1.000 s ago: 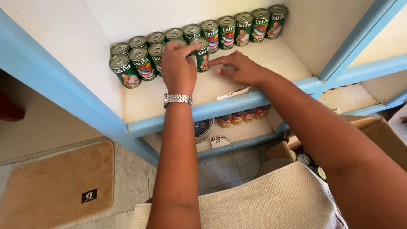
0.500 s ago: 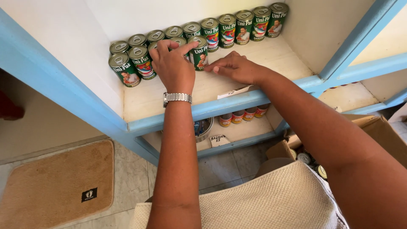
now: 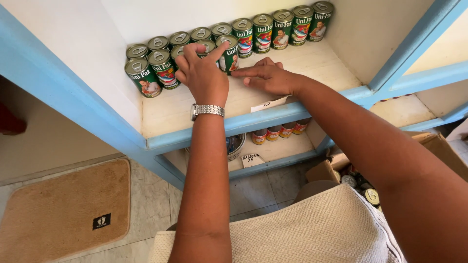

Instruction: Stocking a shelf with canned goods from a cardboard box.

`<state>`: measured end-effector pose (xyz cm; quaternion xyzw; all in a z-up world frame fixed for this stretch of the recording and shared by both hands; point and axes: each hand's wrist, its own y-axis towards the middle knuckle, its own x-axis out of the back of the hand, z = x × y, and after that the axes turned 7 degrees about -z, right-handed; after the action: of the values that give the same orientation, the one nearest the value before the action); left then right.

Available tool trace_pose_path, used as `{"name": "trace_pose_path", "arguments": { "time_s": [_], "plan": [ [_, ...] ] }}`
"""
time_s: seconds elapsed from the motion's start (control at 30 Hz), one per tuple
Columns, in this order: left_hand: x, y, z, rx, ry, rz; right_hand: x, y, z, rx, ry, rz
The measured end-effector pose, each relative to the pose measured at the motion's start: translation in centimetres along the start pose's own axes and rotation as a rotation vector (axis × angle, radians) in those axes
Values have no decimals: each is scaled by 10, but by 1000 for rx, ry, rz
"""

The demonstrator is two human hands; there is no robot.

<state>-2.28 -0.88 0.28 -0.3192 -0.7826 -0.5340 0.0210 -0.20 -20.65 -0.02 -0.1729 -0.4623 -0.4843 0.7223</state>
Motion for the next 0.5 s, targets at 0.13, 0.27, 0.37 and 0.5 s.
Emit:
{"name": "trace_pose_path", "arguments": {
  "time_s": [0.13, 0.27, 0.37, 0.5],
  "plan": [
    [4, 2, -4, 34, -58, -3, -1, 8, -14, -28, 11, -25],
    [5, 3, -2, -48, -45, 9, -1, 10, -21, 159, 83, -121],
    [3, 3, 0, -85, -29, 23, 3, 5, -4, 40, 40, -89],
    [0, 2, 4, -75, -4, 68, 4, 6, -5, -35, 42, -41]
  ]
}}
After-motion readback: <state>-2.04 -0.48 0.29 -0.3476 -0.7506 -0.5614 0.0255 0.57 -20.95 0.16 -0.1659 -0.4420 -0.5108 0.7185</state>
